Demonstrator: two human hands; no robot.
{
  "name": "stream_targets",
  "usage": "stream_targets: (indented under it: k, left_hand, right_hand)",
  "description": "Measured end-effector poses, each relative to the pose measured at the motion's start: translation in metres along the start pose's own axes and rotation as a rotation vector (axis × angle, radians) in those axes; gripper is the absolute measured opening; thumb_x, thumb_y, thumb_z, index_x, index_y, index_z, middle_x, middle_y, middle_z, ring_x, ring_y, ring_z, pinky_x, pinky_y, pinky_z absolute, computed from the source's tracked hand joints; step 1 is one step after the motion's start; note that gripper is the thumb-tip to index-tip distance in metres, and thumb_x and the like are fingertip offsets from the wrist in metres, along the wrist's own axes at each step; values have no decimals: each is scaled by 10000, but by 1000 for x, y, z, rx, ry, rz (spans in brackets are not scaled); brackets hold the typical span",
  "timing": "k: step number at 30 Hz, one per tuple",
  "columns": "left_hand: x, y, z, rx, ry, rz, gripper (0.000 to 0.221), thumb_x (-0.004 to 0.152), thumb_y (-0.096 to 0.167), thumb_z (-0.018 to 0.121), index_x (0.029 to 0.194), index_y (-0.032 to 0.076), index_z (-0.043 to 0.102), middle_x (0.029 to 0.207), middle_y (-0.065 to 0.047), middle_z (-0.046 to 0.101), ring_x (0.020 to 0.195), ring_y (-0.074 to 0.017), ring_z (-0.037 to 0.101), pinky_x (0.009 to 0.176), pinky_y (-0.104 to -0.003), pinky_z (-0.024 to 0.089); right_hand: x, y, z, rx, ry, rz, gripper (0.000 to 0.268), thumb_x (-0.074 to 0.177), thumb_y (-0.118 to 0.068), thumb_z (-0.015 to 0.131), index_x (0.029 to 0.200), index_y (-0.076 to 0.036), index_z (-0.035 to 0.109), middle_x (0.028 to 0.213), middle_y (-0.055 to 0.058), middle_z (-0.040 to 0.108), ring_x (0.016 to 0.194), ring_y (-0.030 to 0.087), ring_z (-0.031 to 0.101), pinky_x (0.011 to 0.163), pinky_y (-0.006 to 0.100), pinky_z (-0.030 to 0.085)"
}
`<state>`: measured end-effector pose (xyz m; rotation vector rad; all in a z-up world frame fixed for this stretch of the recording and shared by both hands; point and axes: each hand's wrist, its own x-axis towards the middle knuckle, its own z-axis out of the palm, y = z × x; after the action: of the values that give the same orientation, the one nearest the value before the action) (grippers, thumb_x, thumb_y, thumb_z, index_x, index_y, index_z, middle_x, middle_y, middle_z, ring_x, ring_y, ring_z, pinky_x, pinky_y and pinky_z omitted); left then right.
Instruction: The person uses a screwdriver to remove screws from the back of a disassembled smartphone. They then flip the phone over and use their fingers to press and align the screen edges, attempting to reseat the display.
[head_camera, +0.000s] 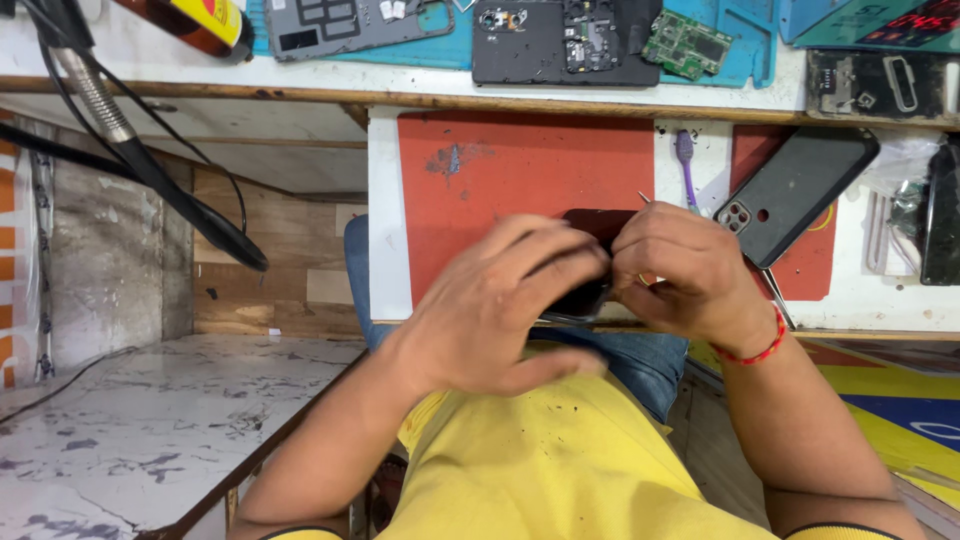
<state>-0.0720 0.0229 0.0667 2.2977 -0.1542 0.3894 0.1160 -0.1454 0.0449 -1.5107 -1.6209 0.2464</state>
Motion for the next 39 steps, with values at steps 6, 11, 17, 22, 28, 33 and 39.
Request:
stream_targets:
  k: [6, 11, 17, 22, 28, 33, 39]
  left_hand:
    - [32, -66, 31, -540, -226, 250, 894, 806, 648, 868, 1324, 58, 440, 1347, -131, 478, 1221, -276, 534, 1076, -358, 461]
    - [46, -81, 49, -632, -273, 275, 1025, 720, 735, 832, 1350, 55, 394, 1372, -122, 474, 1233, -265, 548, 1093, -357, 474]
    - [44, -79, 55, -589, -257, 317, 1082, 670, 727, 829, 1402, 66, 383, 1376, -103, 490, 1273, -289, 548, 1140, -388, 450]
    - [45, -81, 50, -527, -226, 278, 1090, 666, 814, 806, 1378, 78, 432, 1302, -63, 532, 1166, -244, 568, 1044, -362, 449]
    - [41, -78, 43, -478, -84, 142, 1094, 558, 890, 712, 1283, 84, 574, 1165, -28, 622, 1075, -203, 591, 1004, -316, 450]
    - [37, -81, 46, -470, -75, 195, 1082, 564, 892, 699, 1272, 84, 573, 1141, -8, 632, 1056, -184, 639, 1025, -325, 407]
    - [39, -79, 45, -476, -68, 208, 1070, 578, 898, 685, 1272, 91, 579, 1148, -8, 641, 1069, -186, 643, 1016, -324, 408]
  right_hand:
    - [-18, 24, -9, 248, 79, 28, 228, 746, 120, 672, 846, -63, 579, 850, 52, 599, 801, 209, 610, 776, 343, 534]
    - [-31, 25, -5, 273, 138, 136, 218, 775, 117, 667, 845, -66, 572, 844, 34, 612, 789, 186, 615, 741, 304, 522]
    - [-34, 27, -6, 342, 142, 153, 200, 781, 103, 662, 852, -67, 584, 869, 35, 610, 807, 181, 615, 746, 294, 510]
    - [-23, 25, -6, 338, 122, 139, 201, 792, 95, 684, 848, -67, 578, 874, 29, 614, 822, 178, 623, 752, 294, 515]
    - [-7, 16, 1, 406, 182, 34, 260, 743, 16, 801, 815, -68, 566, 867, 42, 606, 801, 178, 602, 750, 313, 500]
    - [-9, 11, 10, 424, 250, 84, 203, 736, 60, 719, 811, -56, 569, 861, 47, 603, 781, 167, 577, 710, 284, 479]
    - [-11, 5, 10, 400, 266, 128, 195, 741, 102, 658, 806, -52, 556, 852, 45, 595, 765, 160, 566, 670, 261, 466]
